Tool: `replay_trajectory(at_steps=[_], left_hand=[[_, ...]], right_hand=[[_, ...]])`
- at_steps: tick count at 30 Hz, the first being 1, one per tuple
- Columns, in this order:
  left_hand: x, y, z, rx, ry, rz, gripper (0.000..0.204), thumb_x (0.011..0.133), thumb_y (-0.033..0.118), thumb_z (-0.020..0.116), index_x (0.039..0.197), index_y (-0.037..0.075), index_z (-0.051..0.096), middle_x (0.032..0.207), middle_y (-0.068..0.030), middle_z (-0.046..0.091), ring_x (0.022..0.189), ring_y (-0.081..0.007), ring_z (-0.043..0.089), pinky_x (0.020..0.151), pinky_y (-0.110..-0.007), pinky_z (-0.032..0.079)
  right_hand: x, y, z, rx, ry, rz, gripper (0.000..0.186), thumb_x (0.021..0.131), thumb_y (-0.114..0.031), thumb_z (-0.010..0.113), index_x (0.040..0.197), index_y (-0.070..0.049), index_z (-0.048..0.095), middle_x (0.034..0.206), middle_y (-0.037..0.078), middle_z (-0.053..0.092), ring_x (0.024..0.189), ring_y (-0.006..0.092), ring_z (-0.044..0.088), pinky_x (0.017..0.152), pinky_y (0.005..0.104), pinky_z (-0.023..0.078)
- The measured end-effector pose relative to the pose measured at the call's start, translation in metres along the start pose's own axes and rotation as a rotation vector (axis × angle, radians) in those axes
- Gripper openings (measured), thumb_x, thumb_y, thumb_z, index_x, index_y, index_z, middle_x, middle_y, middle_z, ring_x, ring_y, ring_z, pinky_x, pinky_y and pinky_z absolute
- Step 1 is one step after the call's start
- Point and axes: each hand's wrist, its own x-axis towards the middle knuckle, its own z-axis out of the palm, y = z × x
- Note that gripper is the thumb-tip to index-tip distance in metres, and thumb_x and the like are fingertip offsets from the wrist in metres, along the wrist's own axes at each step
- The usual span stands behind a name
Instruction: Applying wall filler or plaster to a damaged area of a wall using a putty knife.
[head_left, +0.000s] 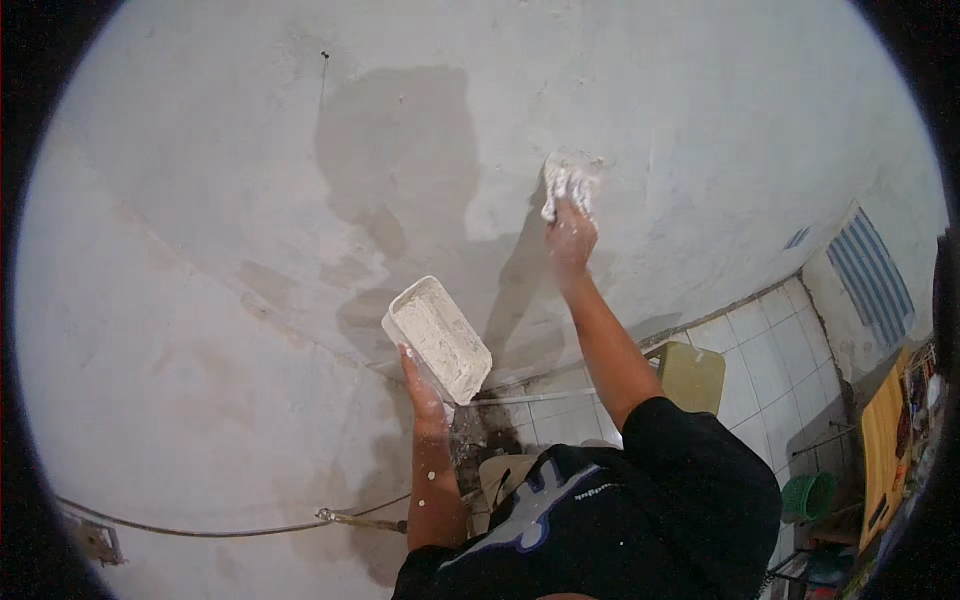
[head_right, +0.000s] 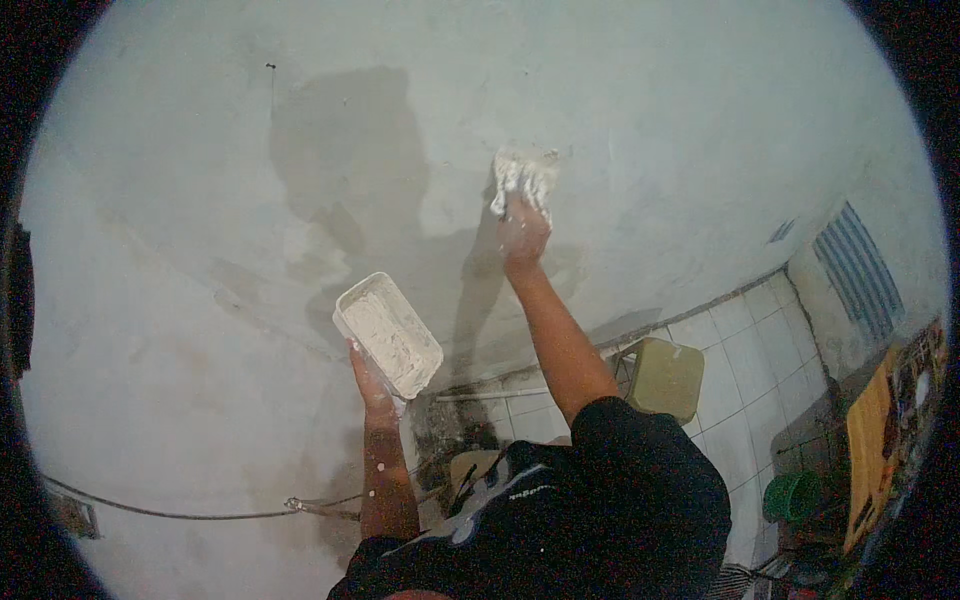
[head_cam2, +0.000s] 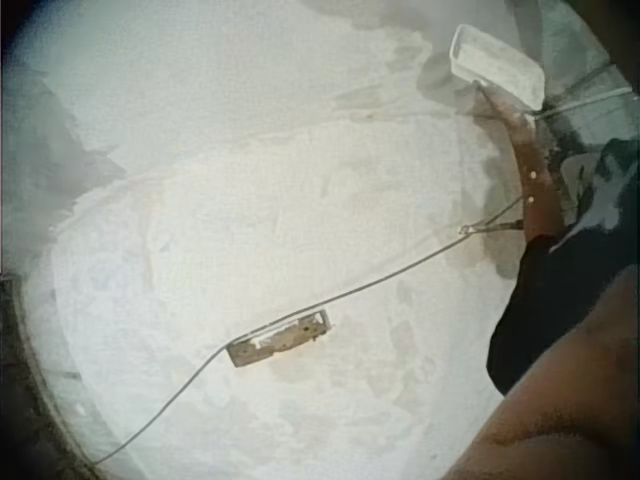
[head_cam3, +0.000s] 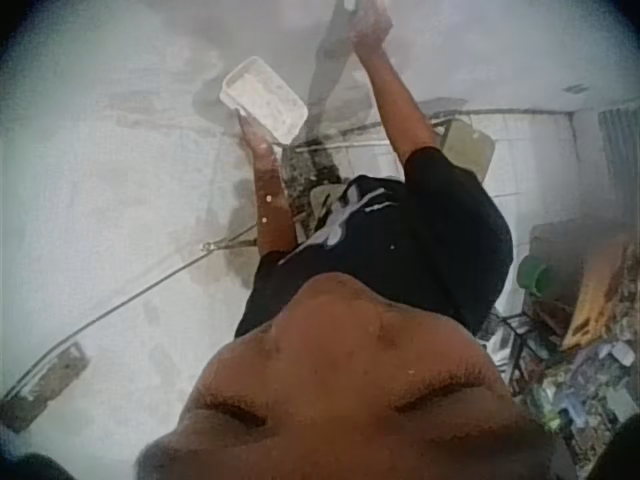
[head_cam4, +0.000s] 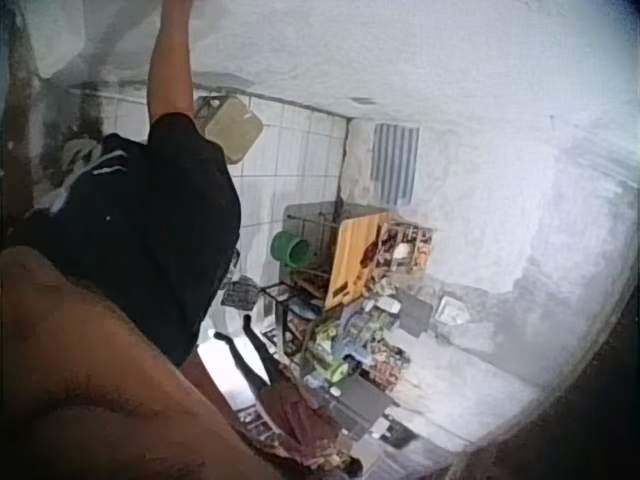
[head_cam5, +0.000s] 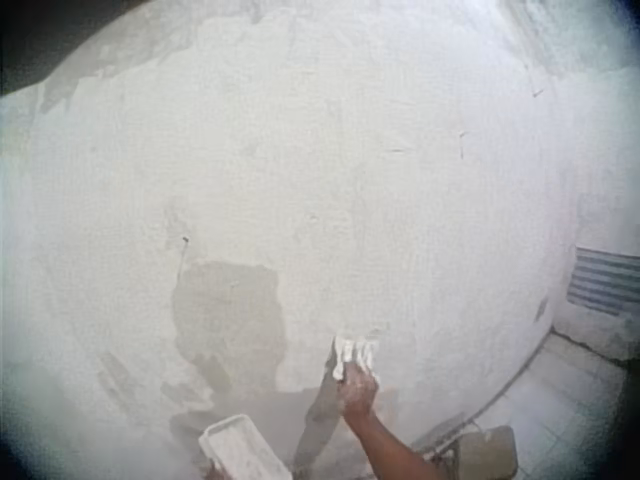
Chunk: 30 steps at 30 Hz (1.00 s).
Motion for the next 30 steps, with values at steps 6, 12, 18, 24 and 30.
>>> replay_trajectory(at_steps=[6,12,18,24,30], left_hand=[[0.010,0.004,0.021,-0.049,-0.028,-0.017,0.063,0.088,0.048,0.033,0.132,0.003,0.023,0.131,-0.0114,0.034,0.118,-0.0254,0.036,0.099,-0.035,0.028],[0.008,-0.002,0.046,-0.007,-0.138,-0.025,0.063,0.088,0.049,0.032,0.131,0.003,0.024,0.129,-0.0123,0.035,0.117,-0.0259,0.037,0.098,-0.035,0.029],[0.008,-0.007,0.032,-0.084,-0.069,-0.030,0.062,0.088,0.049,0.030,0.132,0.005,0.023,0.132,-0.0125,0.032,0.118,-0.0283,0.035,0.099,-0.038,0.029],[0.005,-0.008,0.042,-0.138,-0.094,0.005,0.063,0.087,0.050,0.030,0.133,0.007,0.021,0.133,-0.0118,0.029,0.120,-0.0290,0.033,0.099,-0.040,0.029],[0.003,-0.004,0.053,-0.121,-0.114,0.024,0.063,0.087,0.050,0.030,0.133,0.008,0.021,0.134,-0.0116,0.029,0.121,-0.0283,0.032,0.099,-0.040,0.028]], right_hand=[[-0.030,-0.009,-0.032,-0.169,-0.496,-0.235,0.015,0.070,-0.007,0.051,0.084,-0.006,0.056,0.077,0.015,0.059,0.068,0.0341,0.057,0.061,0.0421,0.046],[0.026,0.049,-0.075,0.037,-0.148,-0.017,0.032,0.071,-0.002,0.048,0.102,-0.001,0.056,0.094,0.022,0.058,0.089,0.0338,0.056,0.077,0.0354,0.045],[0.086,0.009,-0.081,0.020,0.033,0.098,0.030,0.068,-0.002,0.051,0.096,0.001,0.059,0.085,0.020,0.060,0.076,0.0331,0.059,0.070,0.0372,0.047],[-0.001,-0.006,-0.029,-0.037,-0.221,-0.036,0.027,0.064,-0.005,0.055,0.090,-0.004,0.061,0.084,0.016,0.061,0.074,0.0327,0.059,0.066,0.0382,0.047],[-0.052,0.021,-0.028,0.049,-0.435,-0.225,0.028,0.067,-0.003,0.053,0.094,-0.005,0.059,0.083,0.017,0.061,0.078,0.0328,0.058,0.069,0.0382,0.046]])
